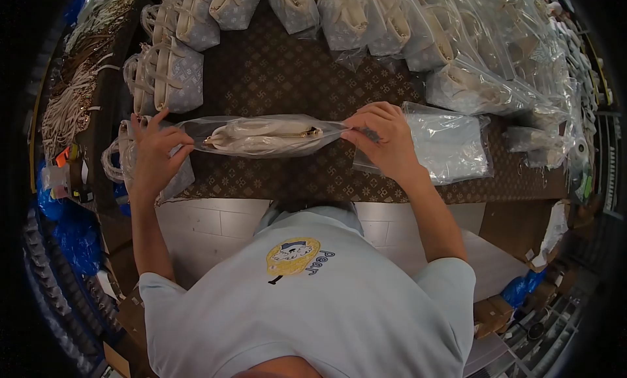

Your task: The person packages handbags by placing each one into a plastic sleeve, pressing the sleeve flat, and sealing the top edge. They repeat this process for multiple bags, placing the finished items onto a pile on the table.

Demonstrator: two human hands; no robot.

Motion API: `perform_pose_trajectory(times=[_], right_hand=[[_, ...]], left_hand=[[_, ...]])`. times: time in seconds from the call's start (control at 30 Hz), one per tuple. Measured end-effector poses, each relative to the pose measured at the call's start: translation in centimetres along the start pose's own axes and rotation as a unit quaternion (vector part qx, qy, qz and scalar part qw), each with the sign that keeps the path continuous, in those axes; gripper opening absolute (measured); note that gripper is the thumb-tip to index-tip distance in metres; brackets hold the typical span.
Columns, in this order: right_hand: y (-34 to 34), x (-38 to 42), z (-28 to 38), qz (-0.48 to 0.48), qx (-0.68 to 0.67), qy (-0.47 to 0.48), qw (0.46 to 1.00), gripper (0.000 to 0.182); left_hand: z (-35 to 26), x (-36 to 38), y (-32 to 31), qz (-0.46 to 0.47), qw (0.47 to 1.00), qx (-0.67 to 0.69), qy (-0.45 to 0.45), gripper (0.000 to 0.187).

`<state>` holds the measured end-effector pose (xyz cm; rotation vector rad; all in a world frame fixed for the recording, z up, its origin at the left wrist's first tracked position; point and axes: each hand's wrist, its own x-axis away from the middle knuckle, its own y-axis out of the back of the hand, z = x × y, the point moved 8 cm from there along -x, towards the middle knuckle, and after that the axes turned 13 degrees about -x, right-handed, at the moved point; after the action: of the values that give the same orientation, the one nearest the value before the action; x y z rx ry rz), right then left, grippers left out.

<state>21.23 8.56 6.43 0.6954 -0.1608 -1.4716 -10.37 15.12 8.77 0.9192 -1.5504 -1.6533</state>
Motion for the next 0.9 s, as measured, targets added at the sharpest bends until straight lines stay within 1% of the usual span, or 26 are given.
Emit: perform_pose_trajectory(times=[0.03,0.27,0.33,0.37,0.43,0.47,0.53,0.6,0.67,0.7,0.77,0.9], right_hand=[[-0.3,0.0,0.1,0.015,0.002,0.018,1.0,0.02],[-0.6,-0.3,0.6,0.02,-0.017,0.042,0.999,0.013],[-0.3,-0.2,-0.6,0.01,-0.044,0.013,0.999,0.011],[-0.5,-0.2,-0.6,0.009,-0.046,0.013,0.999,0.011],[-1.1,-0.4,0.3,0.031,-0.064,0.051,0.996,0.01],[-1.0,-0.3,0.1,0.028,-0.065,0.053,0.996,0.01],[-0.3,-0.2,-0.9,-0.003,-0.103,0.008,0.995,0.009],[-0.6,-0.1,-0.4,0.006,-0.099,0.012,0.995,0.008],[-0.7,-0.3,0.0,0.014,-0.091,0.022,0.996,0.007],[-0.5,-0.1,0.1,0.009,-0.078,0.033,0.996,0.007],[0.0,0.1,0.1,0.003,-0.064,0.043,0.997,0.007],[0.0,0.5,0.2,0.002,-0.042,0.061,0.997,0.008]], left_hand=[[0.1,0.0,0.1,-0.001,1.0,-0.002,0.002,0.003],[0.3,0.3,0.6,-0.007,1.0,-0.026,0.013,0.003],[1.4,0.4,0.5,0.017,0.999,-0.002,0.044,0.004],[1.9,0.1,0.3,0.017,0.999,-0.004,0.044,0.004],[3.0,-0.2,-0.9,0.073,0.995,-0.005,0.071,0.014],[2.4,-0.5,-0.5,0.072,0.995,-0.008,0.07,0.014],[-2.1,-2.1,3.3,-0.082,0.996,-0.028,0.024,0.027],[-10.5,-4.0,4.6,-0.128,0.987,0.049,-0.082,0.034],[-16.6,-5.4,2.4,-0.149,0.965,0.142,-0.163,0.022],[-17.5,-6.0,1.2,-0.149,0.965,0.144,-0.162,0.022],[-19.0,-7.0,-0.6,-0.136,0.959,0.172,-0.18,0.012],[-19.1,-7.3,-0.1,-0.146,0.955,0.188,-0.178,0.009]])
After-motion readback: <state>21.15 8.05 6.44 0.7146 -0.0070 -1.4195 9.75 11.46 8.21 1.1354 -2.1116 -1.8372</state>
